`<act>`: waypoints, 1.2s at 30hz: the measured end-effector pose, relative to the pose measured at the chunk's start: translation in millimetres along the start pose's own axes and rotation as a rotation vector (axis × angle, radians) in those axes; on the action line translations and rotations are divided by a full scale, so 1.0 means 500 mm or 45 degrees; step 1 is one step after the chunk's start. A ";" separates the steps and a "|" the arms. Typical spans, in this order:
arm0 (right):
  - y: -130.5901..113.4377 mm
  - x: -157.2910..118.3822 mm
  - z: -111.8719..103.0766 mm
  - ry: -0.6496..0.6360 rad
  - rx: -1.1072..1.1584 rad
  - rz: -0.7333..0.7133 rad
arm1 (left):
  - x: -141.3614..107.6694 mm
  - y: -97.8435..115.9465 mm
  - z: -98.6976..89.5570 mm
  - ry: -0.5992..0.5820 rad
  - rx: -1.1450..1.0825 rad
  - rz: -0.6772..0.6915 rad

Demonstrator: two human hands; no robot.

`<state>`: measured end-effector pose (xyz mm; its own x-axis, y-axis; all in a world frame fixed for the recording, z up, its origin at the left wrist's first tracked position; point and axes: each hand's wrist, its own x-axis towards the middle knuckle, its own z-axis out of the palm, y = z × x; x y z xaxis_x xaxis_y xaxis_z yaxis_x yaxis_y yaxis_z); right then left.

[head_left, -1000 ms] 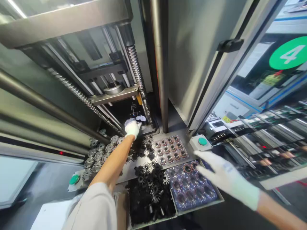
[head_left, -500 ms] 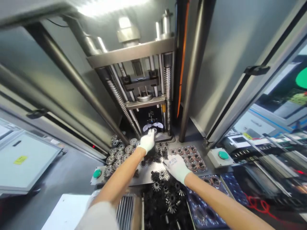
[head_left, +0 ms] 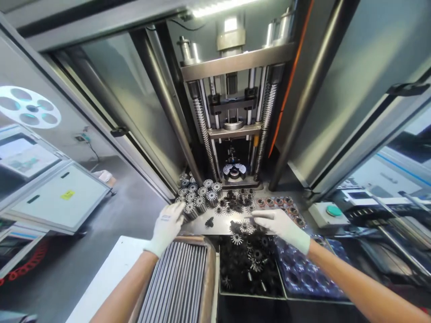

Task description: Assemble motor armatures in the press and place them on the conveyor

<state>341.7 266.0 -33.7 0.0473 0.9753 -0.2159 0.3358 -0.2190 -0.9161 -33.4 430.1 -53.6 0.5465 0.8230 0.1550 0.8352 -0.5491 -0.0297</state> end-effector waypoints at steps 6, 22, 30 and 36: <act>-0.028 -0.060 -0.013 0.001 0.087 -0.114 | 0.017 0.047 0.045 0.038 0.078 0.004; -0.248 0.294 -0.115 0.749 0.439 -0.608 | -0.040 0.065 0.000 0.192 -0.343 -0.140; -0.197 0.481 -0.107 0.875 0.073 -0.093 | 0.037 0.156 -0.114 0.232 -0.821 -0.262; -0.177 0.500 -0.127 0.743 -0.102 0.042 | 0.206 0.227 -0.161 0.369 -0.968 -0.094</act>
<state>383.4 530.9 14.8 0.5611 0.8277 -0.0010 0.3944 -0.2685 -0.8788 112.9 440.6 38.4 0.3675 0.8476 0.3828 0.5422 -0.5297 0.6523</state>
